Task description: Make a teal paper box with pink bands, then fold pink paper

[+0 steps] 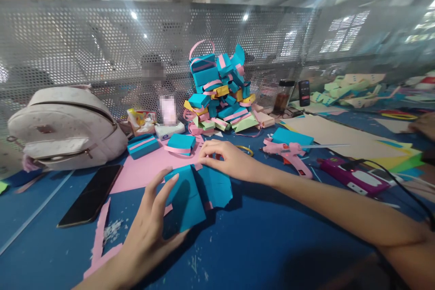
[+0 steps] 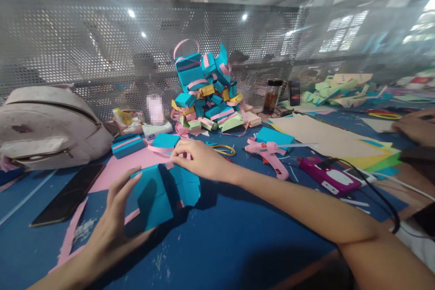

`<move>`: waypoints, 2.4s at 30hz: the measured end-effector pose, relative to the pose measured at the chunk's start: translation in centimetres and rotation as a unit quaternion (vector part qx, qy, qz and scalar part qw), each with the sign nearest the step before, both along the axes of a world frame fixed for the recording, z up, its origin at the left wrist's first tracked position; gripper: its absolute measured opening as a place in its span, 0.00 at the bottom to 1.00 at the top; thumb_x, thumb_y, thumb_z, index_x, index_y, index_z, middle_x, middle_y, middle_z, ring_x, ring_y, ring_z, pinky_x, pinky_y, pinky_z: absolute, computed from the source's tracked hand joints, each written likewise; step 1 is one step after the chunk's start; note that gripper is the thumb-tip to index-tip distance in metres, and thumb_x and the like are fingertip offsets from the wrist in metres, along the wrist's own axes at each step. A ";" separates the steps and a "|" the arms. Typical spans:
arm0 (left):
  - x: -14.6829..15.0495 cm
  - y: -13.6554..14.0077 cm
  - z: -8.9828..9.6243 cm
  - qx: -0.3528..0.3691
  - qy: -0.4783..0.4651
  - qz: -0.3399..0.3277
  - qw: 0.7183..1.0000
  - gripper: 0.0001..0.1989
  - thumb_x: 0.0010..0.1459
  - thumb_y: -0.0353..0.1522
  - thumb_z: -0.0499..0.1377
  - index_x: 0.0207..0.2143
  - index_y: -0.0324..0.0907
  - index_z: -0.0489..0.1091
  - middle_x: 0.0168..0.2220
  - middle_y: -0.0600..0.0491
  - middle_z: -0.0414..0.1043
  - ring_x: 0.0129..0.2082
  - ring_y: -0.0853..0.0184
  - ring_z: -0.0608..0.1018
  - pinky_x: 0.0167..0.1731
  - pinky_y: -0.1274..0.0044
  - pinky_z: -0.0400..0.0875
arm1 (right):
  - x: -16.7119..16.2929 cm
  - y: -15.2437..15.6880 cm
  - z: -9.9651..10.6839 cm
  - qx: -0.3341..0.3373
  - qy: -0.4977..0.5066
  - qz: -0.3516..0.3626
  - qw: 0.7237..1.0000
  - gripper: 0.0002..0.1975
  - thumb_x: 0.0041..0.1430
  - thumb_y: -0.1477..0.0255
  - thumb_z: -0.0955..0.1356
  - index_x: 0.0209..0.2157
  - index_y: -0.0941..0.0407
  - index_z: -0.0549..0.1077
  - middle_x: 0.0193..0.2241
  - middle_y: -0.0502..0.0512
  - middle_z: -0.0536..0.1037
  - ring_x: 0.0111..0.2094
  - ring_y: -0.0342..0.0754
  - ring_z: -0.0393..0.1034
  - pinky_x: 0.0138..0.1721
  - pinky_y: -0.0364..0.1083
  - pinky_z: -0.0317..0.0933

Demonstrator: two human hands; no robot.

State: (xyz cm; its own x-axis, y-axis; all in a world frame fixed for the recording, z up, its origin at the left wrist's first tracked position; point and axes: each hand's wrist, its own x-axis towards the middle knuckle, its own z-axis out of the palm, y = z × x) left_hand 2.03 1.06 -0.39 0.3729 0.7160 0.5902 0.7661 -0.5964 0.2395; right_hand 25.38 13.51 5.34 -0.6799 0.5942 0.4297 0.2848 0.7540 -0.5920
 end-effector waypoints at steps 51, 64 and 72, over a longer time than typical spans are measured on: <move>-1.0 2.4 -1.4 -0.160 -0.339 0.064 0.925 0.46 0.51 0.40 0.68 0.66 0.57 0.45 0.66 0.48 0.52 0.64 0.50 0.62 0.61 0.54 0.61 | -0.5 -0.6 -2.8 0.494 0.018 0.014 0.869 0.04 0.64 0.74 0.70 0.35 0.51 0.78 0.34 0.46 0.79 0.40 0.44 0.64 0.45 0.47 0.55; -0.6 1.9 -1.2 -0.208 -0.340 0.051 0.916 0.49 0.50 0.43 0.68 0.67 0.57 0.42 0.66 0.45 0.51 0.64 0.46 0.61 0.57 0.54 0.66 | -0.6 -1.1 -2.9 0.596 0.063 0.044 0.800 0.09 0.57 0.77 0.73 0.24 0.54 0.75 0.30 0.40 0.79 0.37 0.42 0.66 0.36 0.44 0.57; -0.9 1.9 -1.4 -0.210 -0.328 0.060 0.919 0.48 0.51 0.43 0.67 0.67 0.56 0.43 0.66 0.45 0.51 0.65 0.46 0.60 0.55 0.54 0.69 | -0.2 -0.8 -2.9 0.588 0.038 0.021 0.807 0.04 0.60 0.76 0.71 0.32 0.53 0.77 0.33 0.44 0.79 0.40 0.44 0.66 0.38 0.45 0.58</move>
State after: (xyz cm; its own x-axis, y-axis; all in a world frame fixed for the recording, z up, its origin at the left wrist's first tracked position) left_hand 1.17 3.01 -1.78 -0.0616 0.9445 0.3227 0.4290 -0.2669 0.8630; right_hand 25.21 12.71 2.46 -0.6346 -0.2783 0.7210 0.2410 0.8151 0.5268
